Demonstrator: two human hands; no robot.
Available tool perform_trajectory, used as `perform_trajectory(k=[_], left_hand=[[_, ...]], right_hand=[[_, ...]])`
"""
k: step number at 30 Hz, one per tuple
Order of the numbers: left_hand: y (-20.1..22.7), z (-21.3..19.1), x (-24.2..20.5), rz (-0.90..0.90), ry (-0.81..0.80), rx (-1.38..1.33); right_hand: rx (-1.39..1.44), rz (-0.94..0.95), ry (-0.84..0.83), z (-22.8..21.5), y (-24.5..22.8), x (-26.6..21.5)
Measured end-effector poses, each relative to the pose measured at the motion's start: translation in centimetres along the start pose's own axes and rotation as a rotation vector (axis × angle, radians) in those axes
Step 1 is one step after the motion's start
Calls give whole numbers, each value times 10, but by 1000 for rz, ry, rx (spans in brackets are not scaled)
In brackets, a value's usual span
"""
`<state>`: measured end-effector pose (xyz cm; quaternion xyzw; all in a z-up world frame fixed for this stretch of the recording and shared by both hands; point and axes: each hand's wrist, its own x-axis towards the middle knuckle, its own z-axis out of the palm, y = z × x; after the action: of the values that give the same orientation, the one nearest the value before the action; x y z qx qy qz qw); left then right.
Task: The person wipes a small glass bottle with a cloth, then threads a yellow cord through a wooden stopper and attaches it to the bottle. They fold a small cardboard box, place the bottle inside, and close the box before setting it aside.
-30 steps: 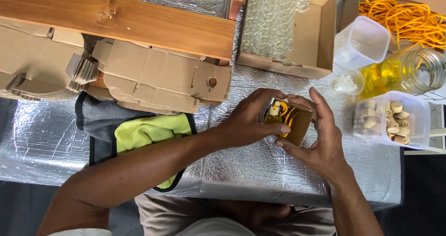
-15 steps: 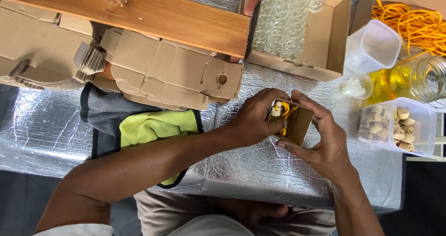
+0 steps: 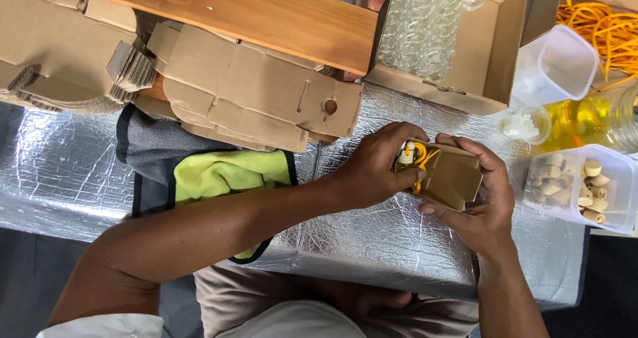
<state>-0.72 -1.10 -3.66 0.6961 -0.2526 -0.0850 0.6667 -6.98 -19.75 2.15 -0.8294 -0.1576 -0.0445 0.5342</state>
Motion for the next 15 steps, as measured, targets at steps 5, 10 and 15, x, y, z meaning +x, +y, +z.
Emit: perform_trajectory(k=[5,10,15], left_hand=[[-2,2,0,42,8,-12],[-1,1,-2,65,3,-15],[-2,2,-3,111,1,-26]], right_hand=[[-102,-33,6,2,0,0],[-196,-76,-2,5,0,-2],[-370,-154,-45,3,8,-4]])
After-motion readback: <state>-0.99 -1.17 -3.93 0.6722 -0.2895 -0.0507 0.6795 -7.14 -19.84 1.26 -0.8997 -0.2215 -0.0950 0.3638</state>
